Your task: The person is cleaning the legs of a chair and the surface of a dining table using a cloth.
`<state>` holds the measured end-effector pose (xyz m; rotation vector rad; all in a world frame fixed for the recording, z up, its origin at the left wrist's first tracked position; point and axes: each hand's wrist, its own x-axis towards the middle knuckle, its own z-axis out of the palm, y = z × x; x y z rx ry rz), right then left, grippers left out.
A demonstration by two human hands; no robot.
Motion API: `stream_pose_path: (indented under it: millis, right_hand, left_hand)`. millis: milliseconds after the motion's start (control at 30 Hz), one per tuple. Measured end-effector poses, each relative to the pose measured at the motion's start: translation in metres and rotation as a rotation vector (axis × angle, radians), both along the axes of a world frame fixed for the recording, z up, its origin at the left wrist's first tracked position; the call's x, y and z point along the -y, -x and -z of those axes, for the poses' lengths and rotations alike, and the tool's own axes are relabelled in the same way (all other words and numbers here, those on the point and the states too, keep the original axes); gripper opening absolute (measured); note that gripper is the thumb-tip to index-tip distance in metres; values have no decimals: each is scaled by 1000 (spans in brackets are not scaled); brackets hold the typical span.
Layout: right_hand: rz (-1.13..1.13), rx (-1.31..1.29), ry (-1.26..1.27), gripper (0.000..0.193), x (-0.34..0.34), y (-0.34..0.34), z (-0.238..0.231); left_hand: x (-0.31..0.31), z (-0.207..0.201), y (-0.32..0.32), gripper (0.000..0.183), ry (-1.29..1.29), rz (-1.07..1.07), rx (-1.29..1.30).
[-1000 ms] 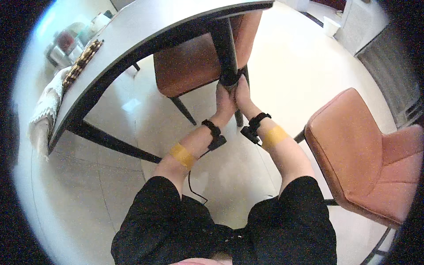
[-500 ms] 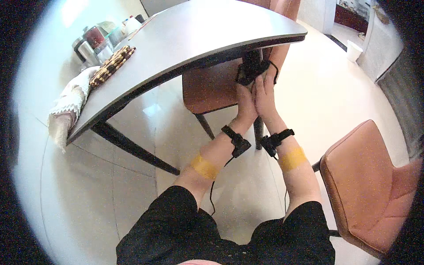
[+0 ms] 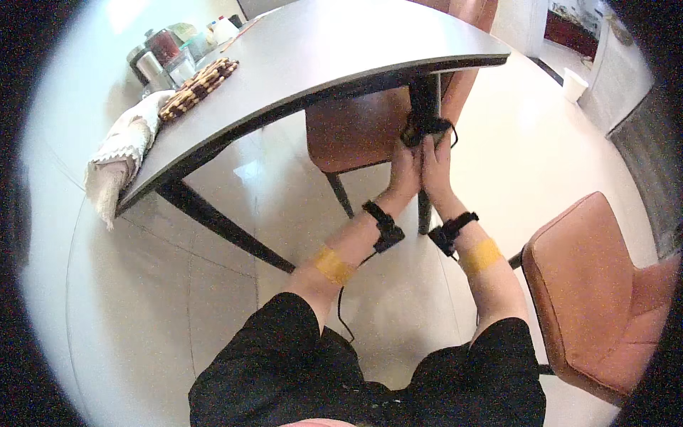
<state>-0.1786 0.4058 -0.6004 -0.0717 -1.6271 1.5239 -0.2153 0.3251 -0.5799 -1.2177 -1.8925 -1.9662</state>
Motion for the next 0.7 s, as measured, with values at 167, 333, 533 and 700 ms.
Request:
stream_pose_path:
  millis: [167,333,533,700]
  right_hand:
    - [157,-163,-278,59,-13,24,-109]
    - [389,-195,-408,59,-3,30,-80]
    - [54,162,-223,48,-8,-7,29]
    - [119,246,-76,46,1,-15,64]
  left_hand:
    - [-7,-74,34,35,103,-217,-80]
    - [-25,-23,25,41,-354,312,205]
    - [3,36,7,44,76,87,28]
    - [4,56,-9,51,137,-62,25]
